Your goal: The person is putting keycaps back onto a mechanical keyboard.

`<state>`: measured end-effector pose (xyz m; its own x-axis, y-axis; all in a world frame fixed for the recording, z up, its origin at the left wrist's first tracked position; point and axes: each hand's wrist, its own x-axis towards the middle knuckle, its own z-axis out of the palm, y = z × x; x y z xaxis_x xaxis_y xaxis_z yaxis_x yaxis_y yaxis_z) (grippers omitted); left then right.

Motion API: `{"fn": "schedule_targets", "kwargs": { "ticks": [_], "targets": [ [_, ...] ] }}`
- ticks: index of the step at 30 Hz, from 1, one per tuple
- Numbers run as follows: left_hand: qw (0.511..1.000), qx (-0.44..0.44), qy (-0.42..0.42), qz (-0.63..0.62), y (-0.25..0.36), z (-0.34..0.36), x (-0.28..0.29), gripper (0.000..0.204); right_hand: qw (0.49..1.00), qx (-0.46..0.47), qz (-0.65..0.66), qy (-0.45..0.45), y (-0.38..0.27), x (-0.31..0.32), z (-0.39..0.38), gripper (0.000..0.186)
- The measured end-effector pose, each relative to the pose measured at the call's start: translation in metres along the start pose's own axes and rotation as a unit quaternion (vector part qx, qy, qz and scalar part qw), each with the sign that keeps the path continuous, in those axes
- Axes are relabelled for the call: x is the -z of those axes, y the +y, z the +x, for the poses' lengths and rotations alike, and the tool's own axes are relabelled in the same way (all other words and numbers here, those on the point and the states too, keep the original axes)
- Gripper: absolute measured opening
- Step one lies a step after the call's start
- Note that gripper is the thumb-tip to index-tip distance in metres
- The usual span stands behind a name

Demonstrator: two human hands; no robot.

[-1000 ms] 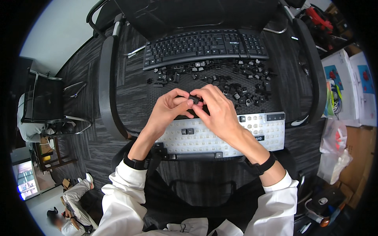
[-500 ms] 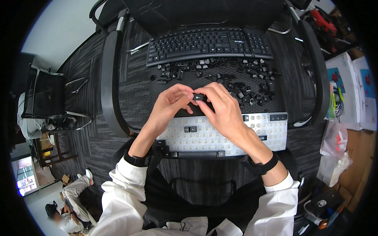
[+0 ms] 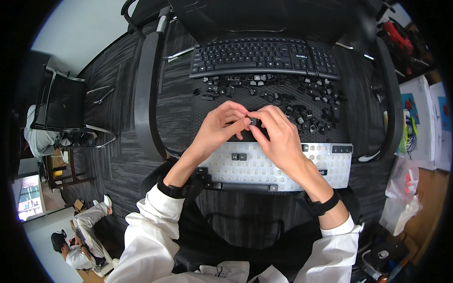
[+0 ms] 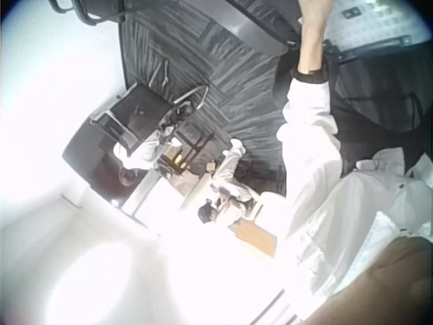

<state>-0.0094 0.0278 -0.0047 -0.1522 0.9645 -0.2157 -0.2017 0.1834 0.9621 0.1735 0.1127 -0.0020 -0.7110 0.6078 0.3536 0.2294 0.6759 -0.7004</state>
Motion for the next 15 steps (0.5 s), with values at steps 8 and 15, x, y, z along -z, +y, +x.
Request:
{"fn": "schedule_targets", "kwargs": {
  "ticks": [8,15],
  "targets": [
    [1.0,0.022,-0.003,0.012,0.0002,-0.0016,0.0029,0.024,1.0,0.0,-0.004,-0.007,-0.0018,-0.0006,0.0008,0.029],
    [1.0,0.007,-0.002,0.016,0.002,-0.0026,0.0064,0.021,1.0,-0.012,0.009,0.001,-0.005,0.0026,0.0019,0.031]
  ]
}}
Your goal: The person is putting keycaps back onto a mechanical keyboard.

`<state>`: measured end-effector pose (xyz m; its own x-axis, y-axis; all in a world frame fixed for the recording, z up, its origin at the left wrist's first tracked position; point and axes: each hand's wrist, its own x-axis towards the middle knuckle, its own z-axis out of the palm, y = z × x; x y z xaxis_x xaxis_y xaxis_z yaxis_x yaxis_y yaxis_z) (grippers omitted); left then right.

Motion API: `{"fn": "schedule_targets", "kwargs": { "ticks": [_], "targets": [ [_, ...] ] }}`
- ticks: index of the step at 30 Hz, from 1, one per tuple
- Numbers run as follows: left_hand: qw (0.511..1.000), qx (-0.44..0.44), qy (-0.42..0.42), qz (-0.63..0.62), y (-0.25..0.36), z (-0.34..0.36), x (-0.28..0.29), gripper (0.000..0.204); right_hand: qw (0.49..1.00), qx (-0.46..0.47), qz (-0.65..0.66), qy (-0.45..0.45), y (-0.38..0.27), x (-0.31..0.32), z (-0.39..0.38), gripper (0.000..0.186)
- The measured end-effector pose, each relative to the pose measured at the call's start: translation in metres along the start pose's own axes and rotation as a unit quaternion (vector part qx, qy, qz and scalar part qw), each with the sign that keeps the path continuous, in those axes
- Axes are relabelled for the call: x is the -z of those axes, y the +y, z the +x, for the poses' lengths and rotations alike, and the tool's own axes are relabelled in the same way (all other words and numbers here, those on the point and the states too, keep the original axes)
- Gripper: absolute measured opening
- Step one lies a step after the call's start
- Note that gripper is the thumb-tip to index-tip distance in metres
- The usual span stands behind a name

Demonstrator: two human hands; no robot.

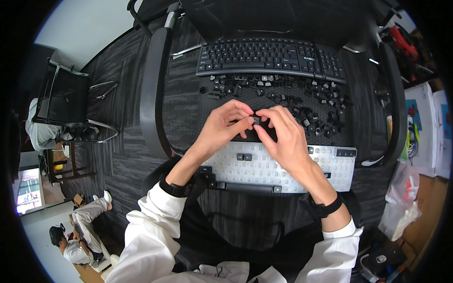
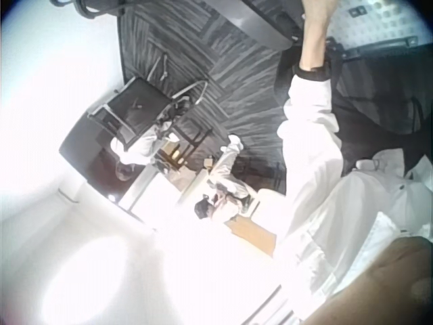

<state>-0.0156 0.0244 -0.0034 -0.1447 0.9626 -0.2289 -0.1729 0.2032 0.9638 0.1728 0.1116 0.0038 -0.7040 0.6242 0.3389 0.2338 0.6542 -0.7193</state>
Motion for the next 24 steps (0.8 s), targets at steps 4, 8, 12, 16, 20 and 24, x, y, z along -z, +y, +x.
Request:
{"fn": "schedule_targets", "kwargs": {
  "ticks": [4,8,12,16,20,24],
  "targets": [
    [1.0,0.003,0.002,-0.028,-0.001,-0.005,0.005,0.017,0.999,0.031,0.002,0.009,0.0,-0.001,0.0,0.029],
    [1.0,-0.003,0.002,-0.017,-0.003,-0.012,0.015,0.019,0.999,0.035,-0.002,0.007,-0.001,-0.005,-0.002,0.028],
    [1.0,-0.015,0.0,0.002,-0.005,-0.024,0.021,0.019,0.999,0.045,0.008,-0.011,-0.005,-0.012,-0.003,0.027],
    [0.999,-0.013,0.041,0.0,-0.005,-0.04,0.03,0.019,0.998,0.064,0.016,-0.021,-0.013,-0.021,-0.006,0.027],
    [0.999,0.008,0.043,0.023,-0.006,-0.059,0.035,0.019,0.996,0.068,0.033,-0.039,-0.021,-0.03,-0.01,0.028],
    [0.998,0.002,0.035,0.049,-0.013,-0.076,0.031,0.022,0.995,0.063,0.048,-0.065,-0.029,-0.036,-0.02,0.029]
  ]
}}
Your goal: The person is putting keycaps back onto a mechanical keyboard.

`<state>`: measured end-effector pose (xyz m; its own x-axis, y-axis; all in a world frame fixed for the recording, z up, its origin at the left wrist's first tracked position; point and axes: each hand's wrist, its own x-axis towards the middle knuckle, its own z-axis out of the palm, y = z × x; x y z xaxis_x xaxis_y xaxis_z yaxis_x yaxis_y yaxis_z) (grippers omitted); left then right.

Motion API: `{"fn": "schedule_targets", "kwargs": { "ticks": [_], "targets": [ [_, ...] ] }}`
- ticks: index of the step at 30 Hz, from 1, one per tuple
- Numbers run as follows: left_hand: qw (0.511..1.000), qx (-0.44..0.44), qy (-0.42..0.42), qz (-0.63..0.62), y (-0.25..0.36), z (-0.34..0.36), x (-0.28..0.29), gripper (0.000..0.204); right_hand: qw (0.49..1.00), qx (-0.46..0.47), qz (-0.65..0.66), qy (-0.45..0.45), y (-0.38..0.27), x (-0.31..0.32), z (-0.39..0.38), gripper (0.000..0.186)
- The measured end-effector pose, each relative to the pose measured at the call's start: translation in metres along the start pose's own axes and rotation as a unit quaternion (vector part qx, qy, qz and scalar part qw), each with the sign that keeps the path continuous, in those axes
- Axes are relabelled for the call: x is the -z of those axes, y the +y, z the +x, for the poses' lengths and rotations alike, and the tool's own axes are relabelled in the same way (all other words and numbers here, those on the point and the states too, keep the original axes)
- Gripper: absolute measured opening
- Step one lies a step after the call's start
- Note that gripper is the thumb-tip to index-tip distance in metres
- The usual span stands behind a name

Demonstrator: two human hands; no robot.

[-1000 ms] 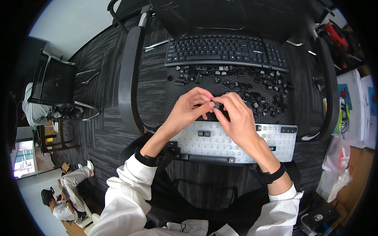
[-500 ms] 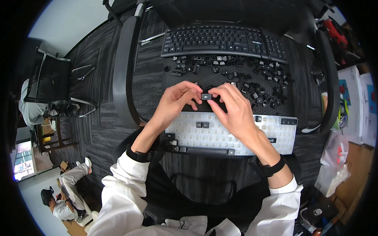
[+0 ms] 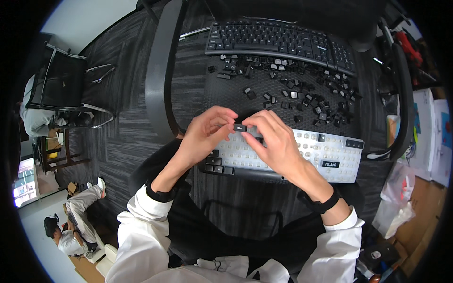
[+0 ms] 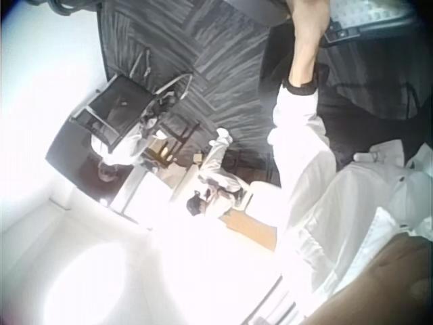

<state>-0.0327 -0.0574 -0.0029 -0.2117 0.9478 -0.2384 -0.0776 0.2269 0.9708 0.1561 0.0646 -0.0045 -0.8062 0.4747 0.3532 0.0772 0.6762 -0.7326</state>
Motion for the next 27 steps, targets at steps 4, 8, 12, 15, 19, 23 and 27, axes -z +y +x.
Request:
{"fn": "schedule_targets", "kwargs": {
  "ticks": [4,8,12,15,19,23,27],
  "targets": [
    [1.0,-0.004,-0.019,-0.002,-0.003,-0.011,0.0,0.025,1.0,0.013,0.004,-0.005,0.001,-0.007,-0.003,0.03],
    [1.0,0.011,-0.02,0.018,-0.002,-0.015,0.004,0.028,1.0,0.013,0.005,-0.013,0.003,-0.011,-0.003,0.03],
    [1.0,0.009,-0.018,0.009,-0.003,-0.014,0.003,0.032,1.0,0.009,0.003,-0.012,0.003,-0.012,-0.004,0.028],
    [1.0,0.008,-0.018,0.009,-0.006,-0.013,0.002,0.033,1.0,0.01,0.004,-0.009,0.003,-0.013,-0.003,0.028],
    [1.0,0.016,-0.024,0.001,-0.004,-0.012,0.004,0.029,1.0,0.008,0.001,-0.009,0.003,-0.011,-0.003,0.027],
    [0.972,-0.088,0.088,0.201,0.016,-0.025,-0.003,0.017,1.0,0.005,-0.017,-0.002,0.001,-0.01,-0.003,0.026],
    [0.849,0.041,-0.104,0.517,0.041,-0.061,-0.004,0.027,1.0,-0.002,-0.018,0.005,-0.002,-0.012,-0.004,0.024]
  ]
}}
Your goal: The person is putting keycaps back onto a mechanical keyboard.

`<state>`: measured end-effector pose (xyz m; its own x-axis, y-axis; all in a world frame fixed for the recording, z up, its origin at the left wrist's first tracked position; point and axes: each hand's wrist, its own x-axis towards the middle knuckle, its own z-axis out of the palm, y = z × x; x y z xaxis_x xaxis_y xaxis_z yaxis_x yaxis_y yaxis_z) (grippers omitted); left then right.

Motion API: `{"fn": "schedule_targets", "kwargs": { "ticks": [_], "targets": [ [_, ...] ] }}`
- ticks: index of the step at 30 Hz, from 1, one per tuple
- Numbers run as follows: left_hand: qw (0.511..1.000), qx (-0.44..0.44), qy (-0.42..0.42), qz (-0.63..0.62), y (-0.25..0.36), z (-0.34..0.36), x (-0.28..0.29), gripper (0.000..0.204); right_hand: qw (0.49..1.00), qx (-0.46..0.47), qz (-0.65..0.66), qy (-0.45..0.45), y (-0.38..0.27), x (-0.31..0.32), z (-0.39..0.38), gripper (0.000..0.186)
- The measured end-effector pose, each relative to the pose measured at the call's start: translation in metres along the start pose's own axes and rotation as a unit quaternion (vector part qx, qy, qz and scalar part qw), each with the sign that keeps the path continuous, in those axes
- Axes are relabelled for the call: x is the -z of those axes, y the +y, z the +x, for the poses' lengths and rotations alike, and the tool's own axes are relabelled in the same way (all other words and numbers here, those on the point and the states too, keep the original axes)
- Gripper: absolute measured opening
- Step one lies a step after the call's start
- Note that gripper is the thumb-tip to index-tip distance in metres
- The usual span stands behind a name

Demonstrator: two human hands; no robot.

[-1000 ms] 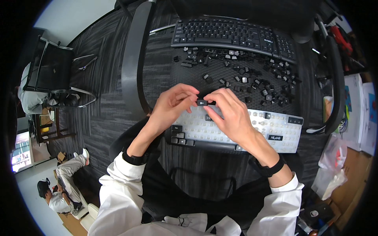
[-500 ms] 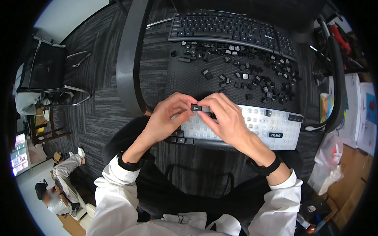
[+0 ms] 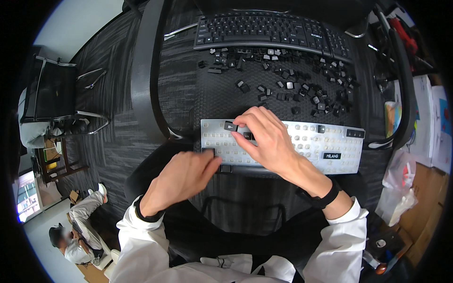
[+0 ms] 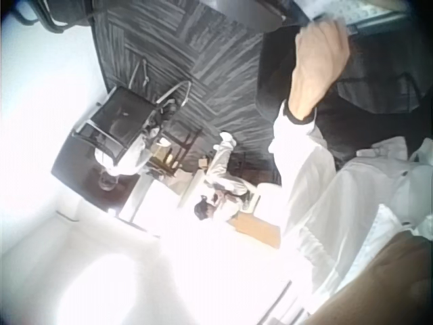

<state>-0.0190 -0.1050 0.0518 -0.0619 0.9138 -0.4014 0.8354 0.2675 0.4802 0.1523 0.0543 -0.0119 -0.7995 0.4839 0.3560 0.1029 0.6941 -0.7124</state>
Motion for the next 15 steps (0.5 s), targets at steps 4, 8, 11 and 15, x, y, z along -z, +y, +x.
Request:
{"fn": "schedule_targets", "kwargs": {
  "ticks": [4,8,11,15],
  "targets": [
    [0.998,0.004,0.041,0.057,-0.018,-0.008,-0.008,0.044,1.0,0.0,0.022,-0.018,-0.008,-0.01,-0.004,0.025],
    [0.995,0.051,0.044,-0.069,-0.055,0.002,-0.017,0.048,0.997,-0.032,0.049,-0.059,-0.022,-0.027,-0.004,0.025],
    [0.963,0.072,0.014,-0.259,-0.068,-0.001,-0.021,0.045,0.995,-0.043,0.054,-0.077,-0.032,-0.035,-0.005,0.024],
    [0.957,0.045,0.05,-0.283,-0.065,-0.006,-0.031,0.036,0.996,-0.02,0.024,-0.085,-0.039,-0.044,-0.007,0.024]
  ]
}}
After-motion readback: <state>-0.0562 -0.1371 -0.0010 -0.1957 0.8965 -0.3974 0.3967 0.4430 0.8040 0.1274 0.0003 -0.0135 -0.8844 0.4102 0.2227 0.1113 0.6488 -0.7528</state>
